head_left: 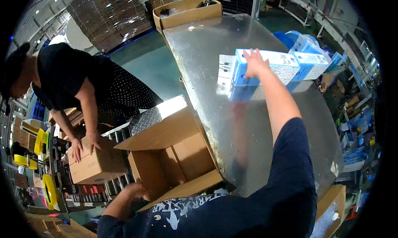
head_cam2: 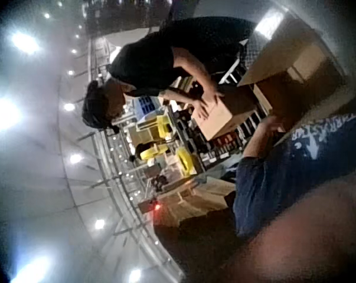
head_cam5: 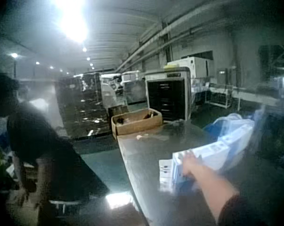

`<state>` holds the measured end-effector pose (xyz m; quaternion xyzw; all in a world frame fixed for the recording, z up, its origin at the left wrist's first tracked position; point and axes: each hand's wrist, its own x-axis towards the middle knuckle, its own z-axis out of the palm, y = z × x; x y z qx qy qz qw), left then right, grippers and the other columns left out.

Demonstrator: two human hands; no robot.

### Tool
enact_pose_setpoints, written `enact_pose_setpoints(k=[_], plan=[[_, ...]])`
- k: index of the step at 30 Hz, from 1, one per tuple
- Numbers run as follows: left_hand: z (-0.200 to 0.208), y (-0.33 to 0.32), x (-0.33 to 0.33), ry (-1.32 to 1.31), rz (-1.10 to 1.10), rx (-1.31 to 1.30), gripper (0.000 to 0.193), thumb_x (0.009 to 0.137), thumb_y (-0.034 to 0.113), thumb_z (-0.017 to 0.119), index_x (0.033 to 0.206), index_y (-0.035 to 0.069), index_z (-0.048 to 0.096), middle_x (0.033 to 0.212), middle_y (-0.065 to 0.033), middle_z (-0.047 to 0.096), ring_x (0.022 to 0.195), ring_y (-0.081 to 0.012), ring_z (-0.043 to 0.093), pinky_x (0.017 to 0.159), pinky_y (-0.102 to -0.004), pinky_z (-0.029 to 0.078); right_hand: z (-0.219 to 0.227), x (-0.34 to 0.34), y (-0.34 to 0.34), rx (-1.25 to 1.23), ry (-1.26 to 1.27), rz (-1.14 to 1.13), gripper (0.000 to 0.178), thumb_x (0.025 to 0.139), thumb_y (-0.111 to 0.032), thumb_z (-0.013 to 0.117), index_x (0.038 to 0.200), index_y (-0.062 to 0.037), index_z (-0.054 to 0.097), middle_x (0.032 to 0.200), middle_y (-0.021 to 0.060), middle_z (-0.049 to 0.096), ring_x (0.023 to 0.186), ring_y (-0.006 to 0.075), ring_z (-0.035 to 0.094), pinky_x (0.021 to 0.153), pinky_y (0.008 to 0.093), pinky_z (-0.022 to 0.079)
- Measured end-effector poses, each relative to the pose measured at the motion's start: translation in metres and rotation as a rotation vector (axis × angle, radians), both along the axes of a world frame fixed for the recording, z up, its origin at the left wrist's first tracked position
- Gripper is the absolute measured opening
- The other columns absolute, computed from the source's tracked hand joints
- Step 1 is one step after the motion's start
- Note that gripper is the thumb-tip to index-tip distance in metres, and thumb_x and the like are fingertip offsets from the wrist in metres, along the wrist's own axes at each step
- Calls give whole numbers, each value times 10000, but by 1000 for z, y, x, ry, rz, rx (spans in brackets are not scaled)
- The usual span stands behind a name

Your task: The person assembles cardboard boxes and packs several blue and white products into them before placing the boxes onto a conveyor belt.

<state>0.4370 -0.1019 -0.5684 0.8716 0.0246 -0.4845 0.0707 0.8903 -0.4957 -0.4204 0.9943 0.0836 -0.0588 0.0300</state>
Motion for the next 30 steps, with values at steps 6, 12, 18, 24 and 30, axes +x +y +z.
enact_pose_setpoints(k=[6,12,18,24,30], plan=[[64,-80,155,-566,-24,-413,341,841,155,524,1159,35,505,1090,-185,571,992,-336,551,842,-382,444,-24,26,-36,134,51,196,990,522,-217,765,1376,-252,265,1424,94,227,1324,272,202,997,626,177],[120,-196,314,-1128,-323,-530,517,798,118,604,1270,36,409,1353,-190,330,1235,-345,346,990,-384,332,-32,-67,-6,319,-8,889,728,592,-300,717,1257,-165,455,1327,140,378,1271,273,308,1021,501,254],[118,-265,384,-1094,-440,-396,454,835,394,519,1208,137,491,1376,-174,309,1279,-443,202,1026,-502,251,-9,21,-114,368,-310,25,604,667,-209,690,1212,-55,480,1293,145,430,1178,314,421,972,382,364],[111,-259,407,-1117,-507,-494,351,821,371,541,1061,117,570,1342,-181,354,1260,-478,199,1052,-501,181,-84,67,-183,163,-495,-385,306,836,-151,421,1106,-119,561,1294,111,391,1207,286,363,910,504,375],[101,-247,420,-1164,-571,-517,313,828,369,543,1017,120,568,1326,-189,371,1251,-484,208,1051,-508,172,-78,-18,-142,401,-526,-140,129,748,-111,572,824,-16,615,1189,155,466,1103,337,434,908,401,394]])
